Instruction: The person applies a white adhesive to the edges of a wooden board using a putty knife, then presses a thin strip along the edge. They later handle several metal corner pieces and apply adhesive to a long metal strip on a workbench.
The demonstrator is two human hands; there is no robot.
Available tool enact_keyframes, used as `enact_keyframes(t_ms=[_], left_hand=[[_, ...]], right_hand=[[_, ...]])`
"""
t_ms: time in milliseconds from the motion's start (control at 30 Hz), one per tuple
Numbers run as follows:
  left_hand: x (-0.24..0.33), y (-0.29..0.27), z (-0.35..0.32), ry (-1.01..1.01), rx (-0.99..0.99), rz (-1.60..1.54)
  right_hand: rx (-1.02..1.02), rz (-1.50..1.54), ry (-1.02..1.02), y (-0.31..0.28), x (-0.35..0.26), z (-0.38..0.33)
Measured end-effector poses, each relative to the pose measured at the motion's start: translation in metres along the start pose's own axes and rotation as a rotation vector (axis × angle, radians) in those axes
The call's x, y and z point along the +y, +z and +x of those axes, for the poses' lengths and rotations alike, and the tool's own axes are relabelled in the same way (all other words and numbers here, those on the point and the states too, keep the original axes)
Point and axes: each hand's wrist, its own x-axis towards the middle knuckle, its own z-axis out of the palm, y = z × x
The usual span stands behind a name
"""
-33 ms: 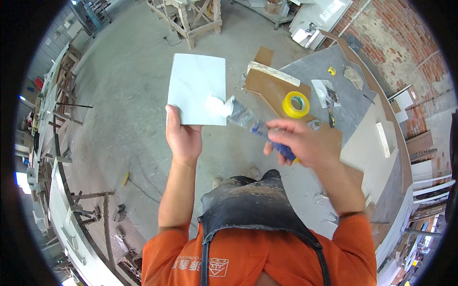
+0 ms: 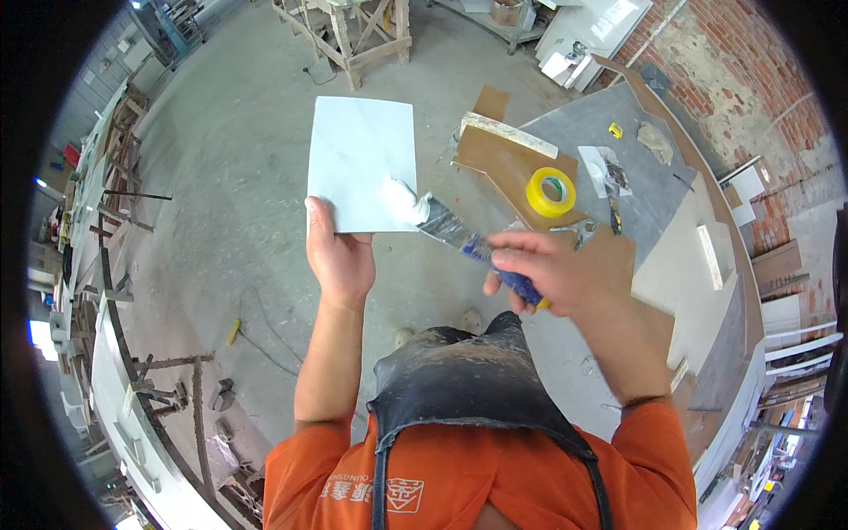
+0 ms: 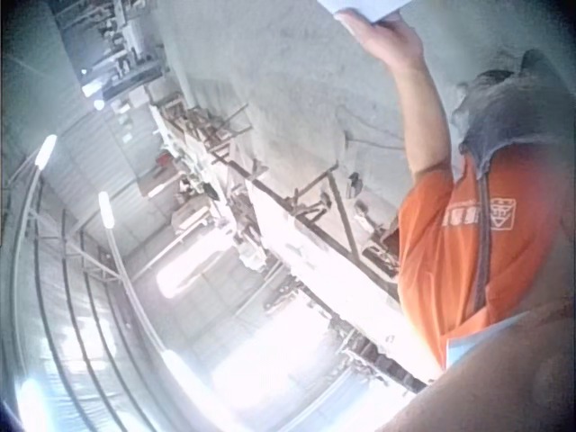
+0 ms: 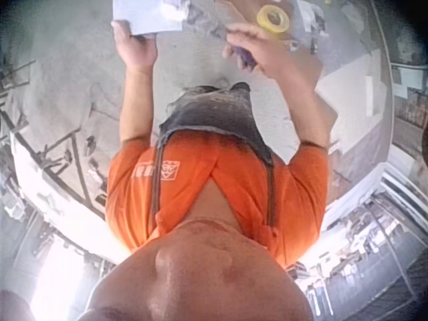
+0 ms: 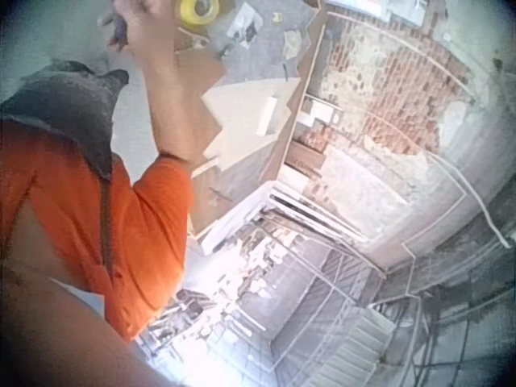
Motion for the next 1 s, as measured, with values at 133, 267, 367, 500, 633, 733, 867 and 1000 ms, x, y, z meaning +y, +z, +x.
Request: enact_keyframes(t_ms=[133, 267, 367, 500, 633, 733, 867, 1000], left_hand=[[0.02, -0.044, -0.008, 0.053, -0.043, 0.089], [0.036, -0.052, -0.018, -0.144, -0.036, -0.013], [0.041, -0.059, -0.027, -0.262, -0.073, -0.176], [0.042, -0.06, -0.032, -0.314, 0.007, -0.264], [0.033, -0.051, -0.031, -0.365, -0.038, -0.265], [0.006, -0.029, -0.036, -0.414, -0.09, -0.241], [-0.05, 0.008, -0.039, -0.445, -0.195, -0.192], [-0.123, 0.066, -0.056, -0.51, -0.228, -0.143]], right_hand=[[-0.011, 0.242, 0.065, 0.038, 0.018, 0.02], [0.101, -0.088, -0.171, 0.047, 0.01, 0.028], [0.229, -0.749, -0.894, 0.055, 0.032, 0.037], [0.415, -0.789, -0.82, 0.08, 0.08, 0.015], [0.496, -0.762, -0.688, 0.084, 0.1, -0.01], [0.541, -0.765, -0.613, 0.063, 0.111, -0.036], [0.621, -0.788, -0.519, 0.012, 0.126, -0.075], [0.727, -0.786, -0.493, -0.06, 0.158, -0.122]])
